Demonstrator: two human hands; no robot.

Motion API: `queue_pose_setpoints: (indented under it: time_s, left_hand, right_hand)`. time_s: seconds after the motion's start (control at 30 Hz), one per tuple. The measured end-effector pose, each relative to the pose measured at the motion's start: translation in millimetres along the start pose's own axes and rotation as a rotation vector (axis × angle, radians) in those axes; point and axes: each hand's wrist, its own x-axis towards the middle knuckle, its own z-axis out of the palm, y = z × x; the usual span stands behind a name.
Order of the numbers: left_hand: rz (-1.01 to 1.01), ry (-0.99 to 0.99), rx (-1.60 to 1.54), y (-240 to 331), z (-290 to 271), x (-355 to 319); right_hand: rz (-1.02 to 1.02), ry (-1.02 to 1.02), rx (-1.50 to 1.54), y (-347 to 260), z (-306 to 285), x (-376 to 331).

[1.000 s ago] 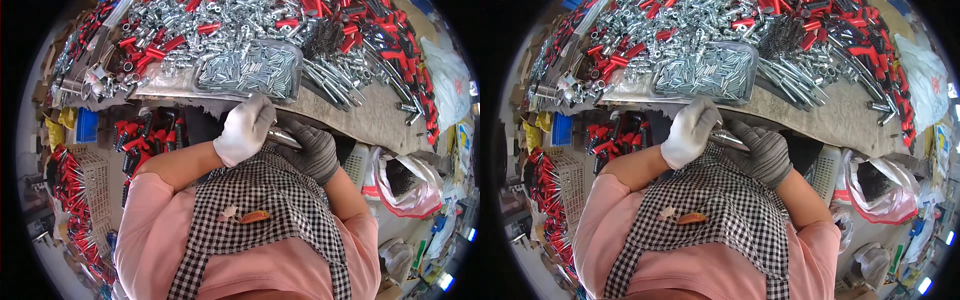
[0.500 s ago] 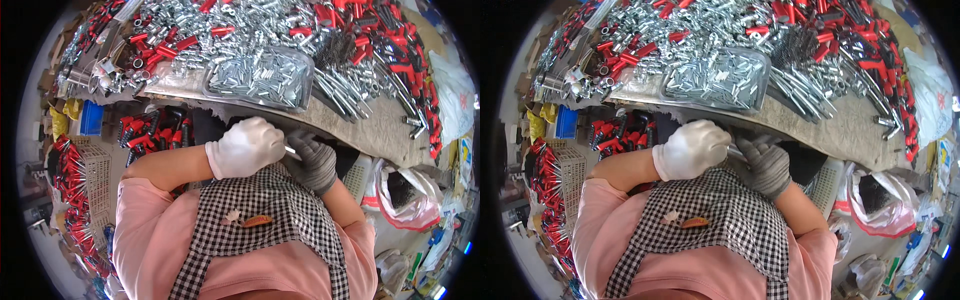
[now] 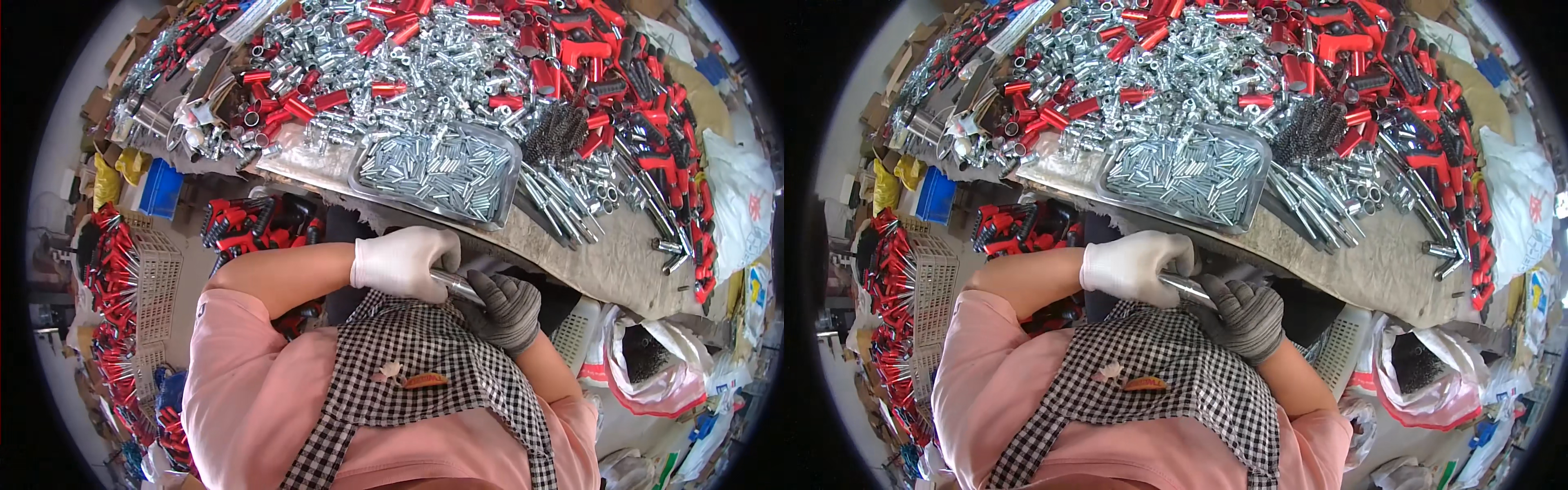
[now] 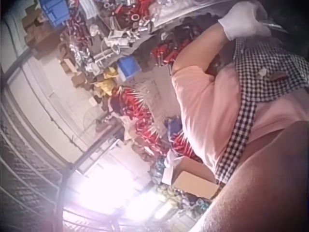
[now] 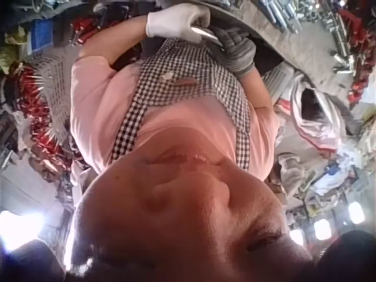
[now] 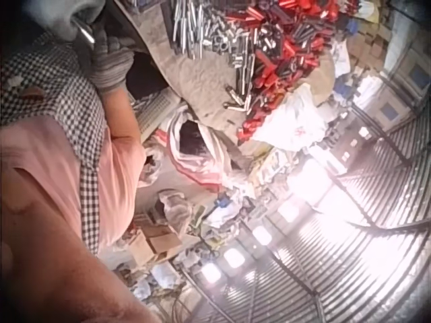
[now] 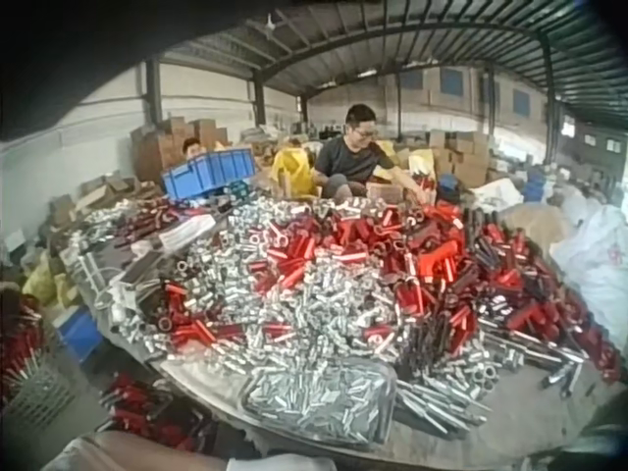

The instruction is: Assembling hardware T-handle wrenches by fitting metal shafts into red plastic handles at a factory workstation.

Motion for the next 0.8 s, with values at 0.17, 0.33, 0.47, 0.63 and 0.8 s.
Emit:
queue_pose_setpoints:
  time_s: [0.17, 0.33, 0.47, 0.63, 0.8]
  left_hand:
    - [-0.038, 0.008, -0.054, 1.8, -2.3, -1.3]
    - [0.240, 0.231, 0.169, -16.5, 0.1, -4.7]
    - [0.456, 0.260, 0.118, -26.7, -31.4, -3.5]
    - [-0.375, 1.242, 0.360, -72.3, -166.2, -19.3]
    - [-0.799, 0.988, 0.359, -179.0, -251.1, -22.2]
  right_hand:
    - [0.015, -0.058, 0.029, 3.7, -1.9, 0.4]
    - [0.319, -0.370, 0.581, 12.8, -11.2, 15.3]
    - [0.345, -0.453, 0.711, 19.1, -1.1, 0.8]
    - [0.603, -0.210, 1.081, 13.1, -1.0, -7.6]
    - [0.743, -0.244, 1.105, 11.5, -4.2, 2.6]
